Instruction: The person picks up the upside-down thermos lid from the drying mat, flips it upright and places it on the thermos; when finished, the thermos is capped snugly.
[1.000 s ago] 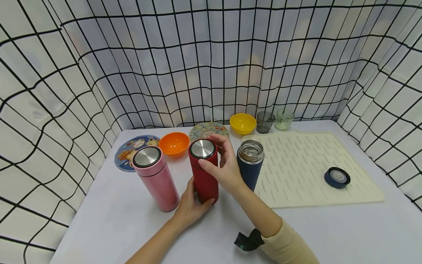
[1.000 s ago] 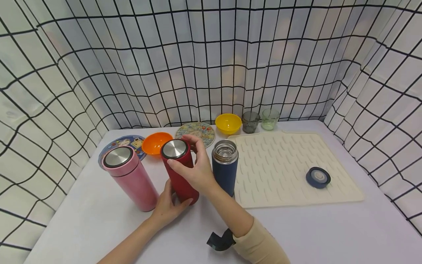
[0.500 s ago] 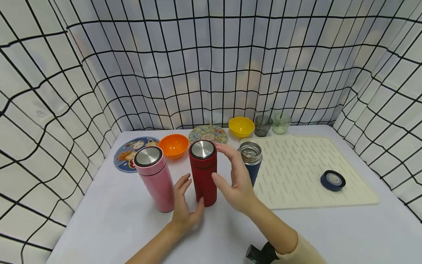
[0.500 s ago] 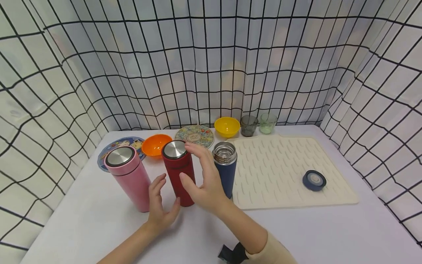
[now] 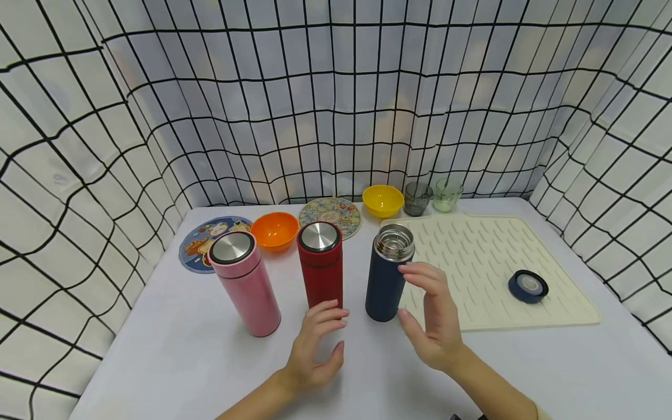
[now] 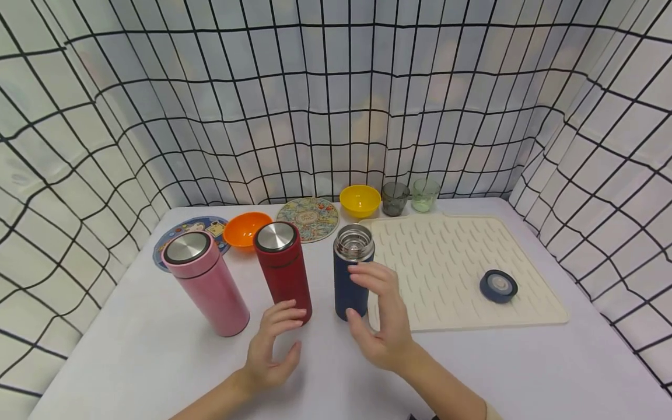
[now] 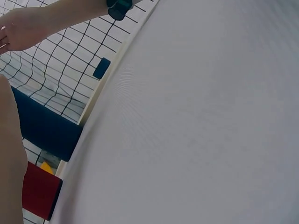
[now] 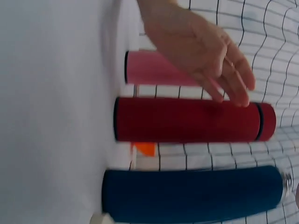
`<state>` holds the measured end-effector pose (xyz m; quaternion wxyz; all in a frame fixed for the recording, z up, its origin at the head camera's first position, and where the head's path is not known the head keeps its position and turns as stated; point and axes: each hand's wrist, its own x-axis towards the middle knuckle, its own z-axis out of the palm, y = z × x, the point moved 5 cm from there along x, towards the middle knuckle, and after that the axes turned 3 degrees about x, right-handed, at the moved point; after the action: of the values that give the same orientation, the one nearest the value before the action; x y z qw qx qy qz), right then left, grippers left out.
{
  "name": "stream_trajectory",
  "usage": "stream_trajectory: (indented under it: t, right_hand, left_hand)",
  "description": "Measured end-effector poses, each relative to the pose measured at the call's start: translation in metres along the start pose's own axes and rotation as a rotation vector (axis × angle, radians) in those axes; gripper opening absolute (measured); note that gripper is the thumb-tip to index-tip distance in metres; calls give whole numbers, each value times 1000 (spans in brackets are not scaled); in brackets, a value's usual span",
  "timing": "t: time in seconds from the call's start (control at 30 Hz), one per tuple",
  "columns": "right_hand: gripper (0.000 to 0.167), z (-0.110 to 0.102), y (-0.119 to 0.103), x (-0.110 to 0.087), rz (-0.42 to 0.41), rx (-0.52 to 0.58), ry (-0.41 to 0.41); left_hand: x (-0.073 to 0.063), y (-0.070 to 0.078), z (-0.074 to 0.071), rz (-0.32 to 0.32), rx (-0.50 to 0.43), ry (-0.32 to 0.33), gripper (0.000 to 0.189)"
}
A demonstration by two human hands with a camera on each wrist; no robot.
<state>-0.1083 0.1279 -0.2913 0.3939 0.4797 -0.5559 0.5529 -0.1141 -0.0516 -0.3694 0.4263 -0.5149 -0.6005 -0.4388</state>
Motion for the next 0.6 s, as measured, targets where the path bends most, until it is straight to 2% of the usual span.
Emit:
stream_trajectory:
  t: [0.07,0.17,0.23,0.33,0.4,0.5,0.6]
  right_hand:
    - [33,-13,2,-6,-3,-6,25]
    - [33,-30,3,-12,27,-54,39]
    - [34,-39,3,-14,56,-137,22]
    - [38,-53,8,-20,119,-325,-26]
    - [41,-66,17,-29,166,-448,-53]
    - [46,-93,38,-51,244,-569,-66]
    - [51,-124,61,-73,309,-651,-67]
  left_hand:
    - [3,2,3,-34,-33,-29,22]
    - [-1,0,12,-113,-74,-106,29]
    - [-10,-7,21,-219,-98,-205,42]
    - [-24,-16,37,-409,-82,-367,69]
    - [-27,-20,45,-490,-47,-434,86]
    - [-27,-23,55,-574,-5,-457,103]
    - [-26,-30,63,-700,-9,-471,114]
